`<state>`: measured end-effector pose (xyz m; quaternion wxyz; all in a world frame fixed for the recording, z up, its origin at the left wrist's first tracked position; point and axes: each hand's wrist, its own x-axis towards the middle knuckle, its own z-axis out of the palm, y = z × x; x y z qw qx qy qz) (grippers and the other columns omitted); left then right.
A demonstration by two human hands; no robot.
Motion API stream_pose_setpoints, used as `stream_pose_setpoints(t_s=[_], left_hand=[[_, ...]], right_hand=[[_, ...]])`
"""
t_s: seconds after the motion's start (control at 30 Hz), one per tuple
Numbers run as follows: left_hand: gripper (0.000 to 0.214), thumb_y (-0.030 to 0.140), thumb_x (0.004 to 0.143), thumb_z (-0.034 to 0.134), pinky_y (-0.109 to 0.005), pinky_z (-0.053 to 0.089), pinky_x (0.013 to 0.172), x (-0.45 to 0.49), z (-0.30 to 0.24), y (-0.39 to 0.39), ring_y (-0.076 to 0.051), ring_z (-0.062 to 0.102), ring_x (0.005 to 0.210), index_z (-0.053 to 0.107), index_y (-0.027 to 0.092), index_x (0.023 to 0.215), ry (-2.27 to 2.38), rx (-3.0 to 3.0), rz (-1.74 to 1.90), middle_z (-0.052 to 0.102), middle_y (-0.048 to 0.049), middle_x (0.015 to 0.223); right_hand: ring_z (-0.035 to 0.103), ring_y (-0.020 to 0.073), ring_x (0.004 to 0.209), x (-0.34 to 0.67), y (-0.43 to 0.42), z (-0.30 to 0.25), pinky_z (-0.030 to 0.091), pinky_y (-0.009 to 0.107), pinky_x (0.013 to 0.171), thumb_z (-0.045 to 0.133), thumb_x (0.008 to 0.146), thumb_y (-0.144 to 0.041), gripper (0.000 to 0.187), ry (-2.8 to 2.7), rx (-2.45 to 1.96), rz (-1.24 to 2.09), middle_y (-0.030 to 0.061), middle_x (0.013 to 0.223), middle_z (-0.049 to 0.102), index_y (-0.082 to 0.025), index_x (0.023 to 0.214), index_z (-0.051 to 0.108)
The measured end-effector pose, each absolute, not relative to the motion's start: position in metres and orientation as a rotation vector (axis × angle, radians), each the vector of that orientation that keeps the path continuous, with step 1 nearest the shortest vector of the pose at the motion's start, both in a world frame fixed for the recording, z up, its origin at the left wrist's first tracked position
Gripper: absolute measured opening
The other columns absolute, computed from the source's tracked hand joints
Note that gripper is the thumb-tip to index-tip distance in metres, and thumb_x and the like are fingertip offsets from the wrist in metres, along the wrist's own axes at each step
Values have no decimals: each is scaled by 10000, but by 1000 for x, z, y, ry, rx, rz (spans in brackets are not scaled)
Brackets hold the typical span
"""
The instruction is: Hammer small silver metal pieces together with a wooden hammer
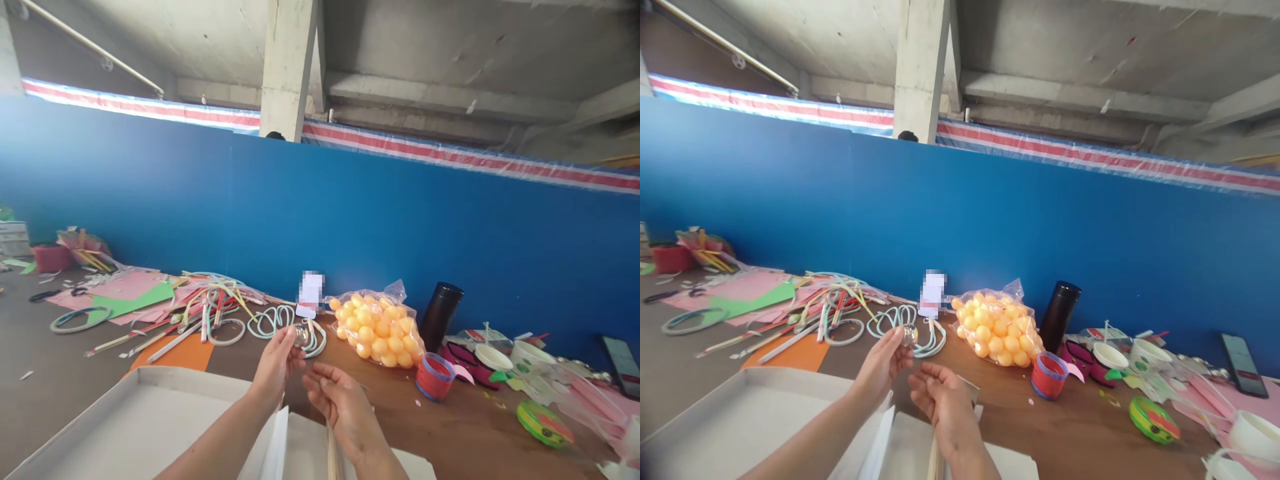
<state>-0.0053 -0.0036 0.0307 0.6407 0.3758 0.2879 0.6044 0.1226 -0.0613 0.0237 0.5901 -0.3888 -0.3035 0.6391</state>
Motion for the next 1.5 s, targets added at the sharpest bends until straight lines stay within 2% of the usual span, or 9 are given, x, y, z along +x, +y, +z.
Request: stream_pose_setpoints(t_s=[0.2,0.33,0.53,0.73,1.0,1.1,1.23,1.33,1.5], left_hand=[[335,341,749,635,-215,461,526,-6,-6,7,-86,541,585,591,157,1026,472,716,1207,587,-26,767],[291,306,769,619,-217,471,510,-12,-5,10,-90,541,579,603,149,1014,439,701,1117,592,-37,764],[264,261,744,646,-218,500,528,-13,0,15,-95,566,592,619,150,981,457,611,1091,608,-45,791],[241,264,782,604,-213,514,535,-16,0,16,-96,578,590,609,157,998,452,536,1098,624,-48,778],[270,239,787,596,-213,522,552,-17,4,15,-98,590,605,598,156,1044,421,524,1072,646,-67,832],[274,224,792,587,-216,524,599,-20,7,13,-104,602,650,595,164,1059,391,519,1056,644,-59,832],[303,246,795,580,-221,520,636,-21,9,12,-110,611,676,588,172,1089,375,536,1026,651,-60,848],[327,256,797,575,-229,517,646,-20,8,10,-118,615,697,580,175,1114,359,559,1007,652,-74,882],[338,259,804,570,-234,505,650,-19,11,7,-120,606,710,575,169,1130,342,587,966,647,-98,947]], right_hand=[[678,172,848,124,-52,13,544,178,585,770,644,-171,281,-551,-895,1427,91,910,712,-119,877,621],[680,161,818,125,-49,8,555,187,626,799,591,-129,264,-493,-853,1399,58,855,711,-114,812,656],[652,213,951,125,-46,4,568,218,690,795,580,-96,303,-435,-805,1372,82,918,711,-119,855,669],[644,233,977,125,-49,8,567,192,704,839,515,-110,256,-380,-875,1354,100,840,723,-111,698,660],[690,154,827,125,-52,12,547,126,559,810,600,-126,252,-385,-841,1436,113,943,718,-113,795,652],[693,112,727,127,-53,12,530,113,523,792,635,-127,261,-338,-822,1450,80,877,729,-135,848,642],[682,103,724,124,-55,15,527,124,540,758,694,-173,262,-421,-823,1429,62,847,719,-147,920,628],[665,101,685,119,-56,19,520,136,523,747,709,-227,215,-524,-852,1387,55,828,706,-144,870,632],[554,50,569,113,-53,20,472,122,491,726,724,-255,154,-701,-837,1280,-14,685,622,-147,808,655]])
